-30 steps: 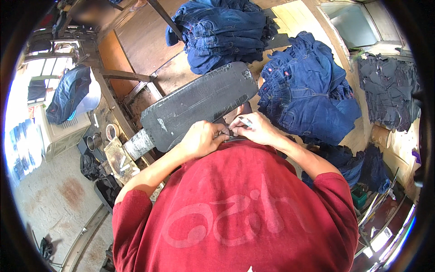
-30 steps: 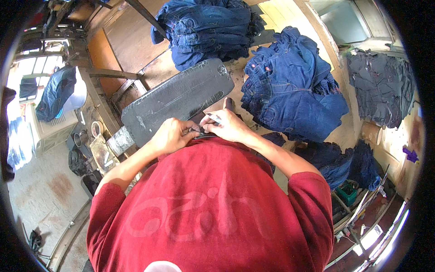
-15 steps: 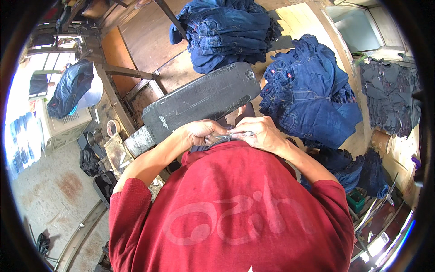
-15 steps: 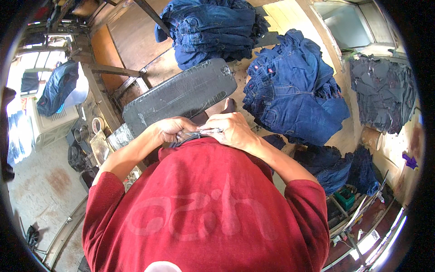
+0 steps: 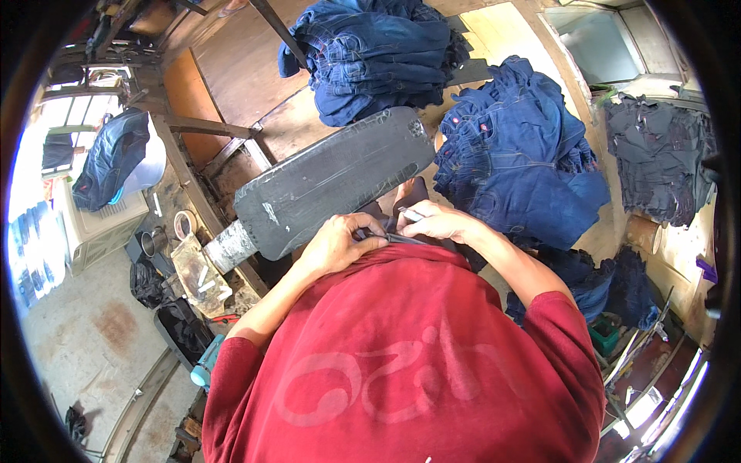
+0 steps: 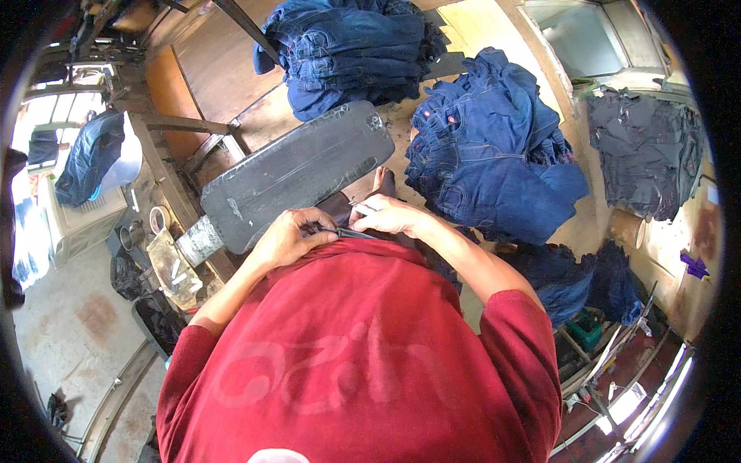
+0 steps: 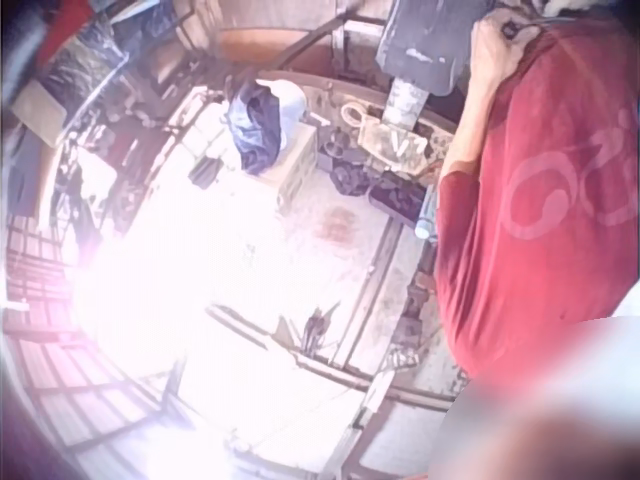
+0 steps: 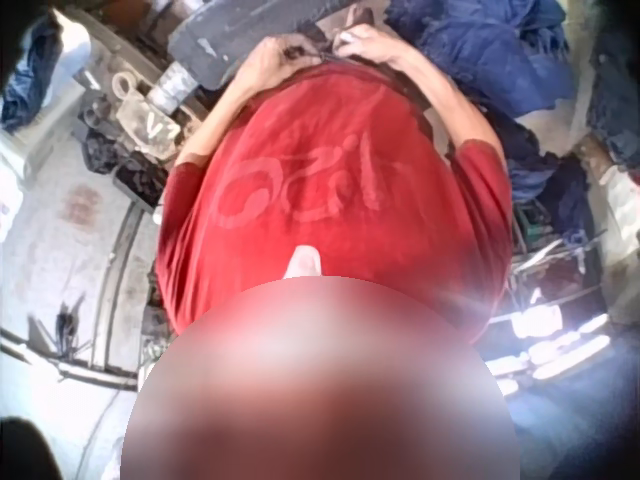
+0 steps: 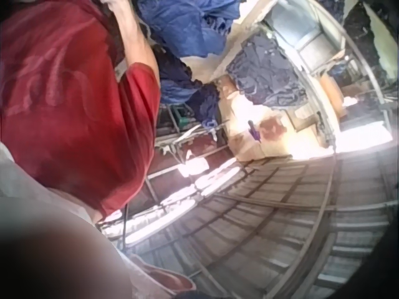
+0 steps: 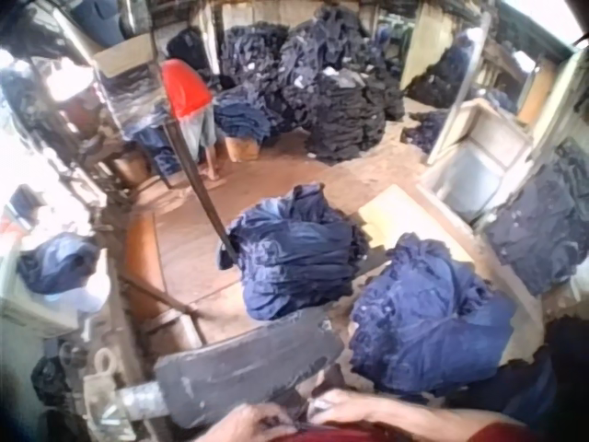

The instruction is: The person uses a small metal tool to pick and remove loose threads and fabric snags from the surface of denim jeans. They repeatedly pick up jeans from a pile, work on a section, and place them back down.

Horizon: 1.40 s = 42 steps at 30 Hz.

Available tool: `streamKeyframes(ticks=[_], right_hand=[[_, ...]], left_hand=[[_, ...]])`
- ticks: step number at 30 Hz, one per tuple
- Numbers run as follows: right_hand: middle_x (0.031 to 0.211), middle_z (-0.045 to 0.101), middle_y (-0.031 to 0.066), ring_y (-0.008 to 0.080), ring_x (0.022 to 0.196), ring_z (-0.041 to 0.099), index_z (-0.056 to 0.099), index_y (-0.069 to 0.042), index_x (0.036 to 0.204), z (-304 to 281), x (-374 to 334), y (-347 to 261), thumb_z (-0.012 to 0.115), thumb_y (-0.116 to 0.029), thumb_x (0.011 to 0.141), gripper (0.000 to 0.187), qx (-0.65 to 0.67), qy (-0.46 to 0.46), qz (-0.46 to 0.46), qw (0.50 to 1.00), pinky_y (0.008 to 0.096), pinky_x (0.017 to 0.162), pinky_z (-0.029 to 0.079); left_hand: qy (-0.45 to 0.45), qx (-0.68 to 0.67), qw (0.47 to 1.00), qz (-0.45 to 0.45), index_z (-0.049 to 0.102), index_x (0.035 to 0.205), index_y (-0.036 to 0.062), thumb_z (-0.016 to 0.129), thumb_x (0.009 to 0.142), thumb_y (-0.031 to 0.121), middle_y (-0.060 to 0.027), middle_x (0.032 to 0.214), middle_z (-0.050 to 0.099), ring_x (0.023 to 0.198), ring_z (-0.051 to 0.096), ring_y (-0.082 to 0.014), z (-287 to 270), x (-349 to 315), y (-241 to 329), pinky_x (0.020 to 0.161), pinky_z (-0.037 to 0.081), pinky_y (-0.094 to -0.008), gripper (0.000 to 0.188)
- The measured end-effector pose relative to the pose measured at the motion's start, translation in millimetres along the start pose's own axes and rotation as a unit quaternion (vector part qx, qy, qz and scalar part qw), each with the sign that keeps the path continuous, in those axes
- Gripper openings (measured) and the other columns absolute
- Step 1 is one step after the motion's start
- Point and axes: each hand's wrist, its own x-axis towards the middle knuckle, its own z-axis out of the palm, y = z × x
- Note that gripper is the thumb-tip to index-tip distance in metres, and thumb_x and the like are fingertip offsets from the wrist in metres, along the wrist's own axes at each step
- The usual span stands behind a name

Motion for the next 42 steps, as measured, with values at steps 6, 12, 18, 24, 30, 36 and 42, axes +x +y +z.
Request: streamKeyframes(ticks=[6, 12, 18, 24, 30, 36, 42], right_hand=[[0.097, 0.072, -0.0002, 0.0098, 0.088, 0.062, 0.078, -0.006, 0.109, 4.3, -4.7, 0.0, 0.078, -0.028, 0.100, 0.024, -0.038, 0.082, -0.086, 0.992, 0.0296, 0.081, 0.052], [0.095, 0.076, 0.0052, 0.0200, 0.084, 0.072, 0.081, -0.004, 0.104, 6.5, -34.4, 3.2, 0.081, -0.021, 0.097, 0.018, -0.197, 0.159, -0.160, 0.954, 0.0363, 0.076, 0.057], [0.103, 0.079, 0.0100, 0.0318, 0.087, 0.076, 0.085, -0.010, 0.110, 7.6, -46.3, 4.6, 0.079, -0.023, 0.098, 0.019, -0.310, 0.169, -0.139, 0.925, 0.0415, 0.081, 0.060], [0.113, 0.080, 0.0118, 0.0314, 0.103, 0.077, 0.083, -0.010, 0.114, -1.0, -63.5, 11.2, 0.077, -0.047, 0.100, 0.040, -0.152, 0.132, -0.236, 0.951, 0.0418, 0.096, 0.058], [0.113, 0.074, 0.0127, 0.0226, 0.104, 0.068, 0.069, -0.002, 0.115, -18.5, -60.4, 14.4, 0.064, -0.038, 0.110, 0.036, -0.086, 0.142, -0.159, 0.973, 0.0383, 0.095, 0.054], [0.116, 0.073, 0.0113, 0.0213, 0.108, 0.067, 0.074, -0.006, 0.126, -75.8, -6.9, 84.0, 0.070, -0.047, 0.104, 0.047, -0.152, 0.129, -0.038, 0.979, 0.0370, 0.095, 0.052], [0.089, 0.076, 0.0132, 0.0297, 0.078, 0.075, 0.076, -0.007, 0.104, -104.7, -21.8, 150.4, 0.070, -0.041, 0.103, 0.034, -0.111, 0.418, -0.051, 0.900, 0.0441, 0.076, 0.057]], left_hand=[[0.017, -0.138, 0.969, -0.205, 0.080, 0.106, 0.0042, 0.081, 0.097, 0.023, -0.0062, 0.092, 0.078, 0.089, 0.069, -0.0147, 19.3, 28.8, -29.1, 0.086, 0.055, -0.0328, 0.021], [0.165, 0.125, 0.976, 0.072, 0.080, 0.106, 0.0068, 0.082, 0.093, 0.022, -0.0142, 0.106, 0.076, 0.097, 0.073, -0.0359, 19.4, 14.8, -16.1, 0.086, 0.057, -0.0407, 0.020], [0.008, 0.069, 0.998, -0.011, 0.080, 0.109, 0.0040, 0.080, 0.095, 0.024, -0.0186, 0.118, 0.076, 0.109, 0.074, -0.0394, -3.8, 0.1, 0.1, 0.094, 0.058, -0.0455, 0.025], [-0.008, 0.002, 0.995, 0.100, 0.076, 0.113, 0.0012, 0.075, 0.101, 0.023, -0.0167, 0.116, 0.078, 0.109, 0.075, -0.0324, -21.9, -21.5, -16.9, 0.097, 0.057, -0.0417, 0.025], [0.210, -0.180, 0.961, -0.013, 0.060, 0.099, 0.0040, 0.061, 0.114, 0.023, 0.0051, 0.083, 0.052, 0.079, 0.043, -0.0062, -2.1, 31.1, -44.2, 0.072, 0.041, -0.0254, 0.024], [0.053, -0.005, 0.995, -0.081, 0.071, 0.113, -0.0003, 0.076, 0.103, 0.033, -0.0079, 0.093, 0.074, 0.084, 0.066, -0.0151, -6.0, 71.9, -50.7, 0.079, 0.054, -0.0331, 0.035], [0.134, 0.199, 0.952, 0.192, 0.073, 0.119, -0.0002, 0.081, 0.096, 0.011, -0.0117, 0.111, 0.079, 0.098, 0.073, -0.0209, 2.3, 53.2, -18.1, 0.090, 0.057, -0.0372, 0.027]])
